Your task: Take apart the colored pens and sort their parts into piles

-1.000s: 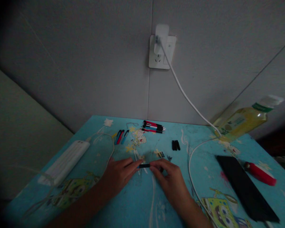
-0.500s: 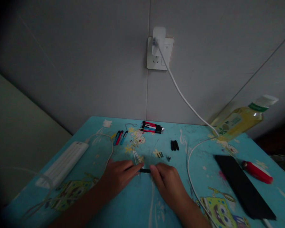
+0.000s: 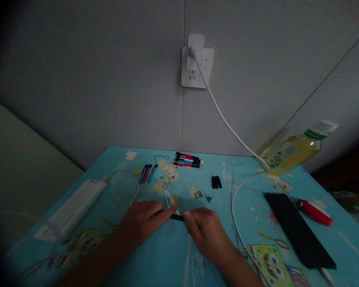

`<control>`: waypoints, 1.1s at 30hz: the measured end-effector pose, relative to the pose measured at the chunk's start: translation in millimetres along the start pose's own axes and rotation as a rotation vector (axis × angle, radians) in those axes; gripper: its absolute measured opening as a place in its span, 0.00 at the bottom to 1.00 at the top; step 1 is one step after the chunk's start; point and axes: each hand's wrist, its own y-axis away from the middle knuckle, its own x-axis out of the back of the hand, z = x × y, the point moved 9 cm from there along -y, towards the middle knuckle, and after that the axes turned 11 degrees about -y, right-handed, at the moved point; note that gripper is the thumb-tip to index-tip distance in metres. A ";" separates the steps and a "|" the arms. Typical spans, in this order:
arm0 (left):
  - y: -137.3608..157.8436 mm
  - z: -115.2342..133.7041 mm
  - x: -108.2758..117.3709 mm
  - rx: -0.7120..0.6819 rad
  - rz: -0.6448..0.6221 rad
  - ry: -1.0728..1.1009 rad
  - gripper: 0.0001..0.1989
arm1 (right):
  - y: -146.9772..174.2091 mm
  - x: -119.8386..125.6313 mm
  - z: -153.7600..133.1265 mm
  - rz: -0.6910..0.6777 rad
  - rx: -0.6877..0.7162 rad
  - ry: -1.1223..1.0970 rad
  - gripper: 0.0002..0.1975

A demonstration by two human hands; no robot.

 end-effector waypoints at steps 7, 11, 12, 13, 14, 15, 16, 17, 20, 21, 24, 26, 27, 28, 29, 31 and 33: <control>-2.3 -9.1 -9.0 0.094 -0.087 0.016 0.15 | -3.2 10.3 -4.3 0.050 0.070 -0.008 0.11; -2.1 -12.1 -12.4 0.103 -0.092 0.073 0.14 | -2.4 11.2 -8.8 0.039 0.121 0.057 0.11; -1.9 -10.8 -11.4 0.090 -0.074 0.077 0.13 | -1.8 10.2 -8.6 0.037 0.120 0.082 0.12; -1.3 -9.2 -10.2 0.076 -0.054 0.074 0.12 | -1.2 9.2 -8.0 0.038 0.111 0.102 0.13; -0.2 -7.6 -8.9 0.065 -0.033 0.066 0.12 | -0.8 7.8 -6.7 0.038 0.092 0.108 0.15; 1.2 -5.9 -7.9 0.055 -0.013 0.055 0.11 | -0.5 6.3 -4.7 0.038 0.062 0.094 0.17; 2.9 -5.4 -7.6 0.060 0.001 0.039 0.12 | -0.4 4.7 -2.1 0.039 0.026 0.060 0.19; 4.7 -5.1 -7.1 0.067 0.015 0.026 0.12 | -0.3 2.9 0.9 0.042 -0.014 0.008 0.21; 7.7 -1.9 -6.9 0.049 0.039 0.018 0.13 | 0.1 -3.8 12.1 0.044 -0.144 -0.201 0.24; 7.7 -0.5 -6.6 0.034 0.044 0.026 0.13 | 0.4 -6.0 15.6 0.043 -0.184 -0.262 0.25; 6.1 -1.0 -4.8 0.023 0.047 0.073 0.13 | 1.0 -5.9 18.0 0.053 -0.218 -0.306 0.26; 5.3 -4.8 -4.0 0.048 0.044 0.116 0.13 | -0.1 0.6 7.9 0.066 -0.125 -0.194 0.24; 5.3 -6.8 -4.7 0.064 0.035 0.138 0.13 | -0.6 2.6 1.1 0.054 -0.064 -0.130 0.21; 5.5 -8.6 -6.2 0.079 0.019 0.159 0.13 | -0.7 3.2 -5.3 0.028 -0.007 -0.077 0.18; 5.9 -9.7 -8.6 0.092 -0.004 0.181 0.13 | -0.6 2.8 -10.1 -0.003 0.038 -0.038 0.16; 6.5 -11.0 -14.5 0.114 -0.060 0.215 0.12 | 0.0 1.5 -14.9 -0.053 0.090 0.013 0.13; 6.3 -10.8 -18.3 0.119 -0.095 0.233 0.12 | 0.6 1.3 -15.6 -0.063 0.112 0.063 0.13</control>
